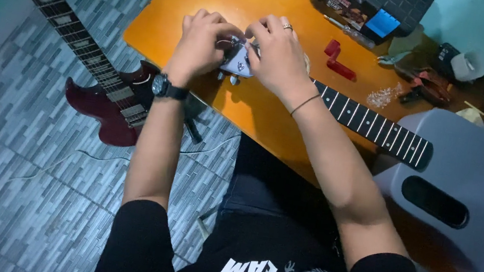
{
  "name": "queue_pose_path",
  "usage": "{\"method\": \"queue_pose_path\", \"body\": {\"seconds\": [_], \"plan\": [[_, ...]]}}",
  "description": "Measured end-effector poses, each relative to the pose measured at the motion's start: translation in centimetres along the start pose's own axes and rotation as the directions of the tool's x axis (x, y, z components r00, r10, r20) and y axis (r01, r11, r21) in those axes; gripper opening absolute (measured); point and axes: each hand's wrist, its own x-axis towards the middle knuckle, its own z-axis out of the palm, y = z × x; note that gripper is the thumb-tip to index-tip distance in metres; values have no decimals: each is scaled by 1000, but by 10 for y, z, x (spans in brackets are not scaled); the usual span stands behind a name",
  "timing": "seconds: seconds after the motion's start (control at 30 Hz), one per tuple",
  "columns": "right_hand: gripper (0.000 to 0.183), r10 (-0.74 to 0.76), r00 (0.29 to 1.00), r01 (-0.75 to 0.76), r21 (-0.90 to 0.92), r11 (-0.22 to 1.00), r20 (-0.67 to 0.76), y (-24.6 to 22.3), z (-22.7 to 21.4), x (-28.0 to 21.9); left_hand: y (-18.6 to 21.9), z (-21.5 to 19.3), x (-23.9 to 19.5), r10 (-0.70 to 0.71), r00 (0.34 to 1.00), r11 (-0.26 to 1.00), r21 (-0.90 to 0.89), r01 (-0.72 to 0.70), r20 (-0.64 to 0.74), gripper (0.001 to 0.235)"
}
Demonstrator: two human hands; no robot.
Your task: The person strings a grey acoustic guitar lying on an orange table. They thread new strings through the bridge and tie them to the tuning pegs on the headstock, repeating the process for multiple strings. The person also uses a small white spray bottle to apply liquid to the guitar's fretboard.
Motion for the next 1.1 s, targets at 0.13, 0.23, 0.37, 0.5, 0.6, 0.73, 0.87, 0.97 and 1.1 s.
{"method": "queue_pose_path", "body": {"seconds": [0.13,0.23,0.37,0.5,0.6,0.73,0.87,0.97,1.1], "plan": [[20,-12,999,17,-105,994,50,6,16,7,-6,-13,13,18,985,998,-65,-7,169,18],[15,25,997,-22,-46,999,69,4,22,10,-28,-6,24,210,971,978,-24,-209,116,11],[6,44,998,-45,27,999,54,2,27,7,-42,-2,29,349,932,935,22,-353,101,17],[5,68,996,-74,96,993,62,0,23,6,-39,-6,26,362,931,931,-65,-359,51,18],[17,76,993,-84,93,992,86,-1,19,7,-36,-7,24,353,935,932,-96,-349,23,14],[25,75,993,-84,93,992,93,3,21,9,-31,-6,24,317,948,930,-194,-313,-12,7],[20,96,991,-107,125,986,94,4,24,8,-34,-7,20,285,959,943,-181,-281,-3,12],[19,70,995,-75,84,994,65,5,28,9,-37,-7,19,321,946,936,-137,-325,-49,16],[21,99,985,-121,155,980,143,1,20,10,-32,-8,18,303,950,946,-101,-309,-76,6]]}}
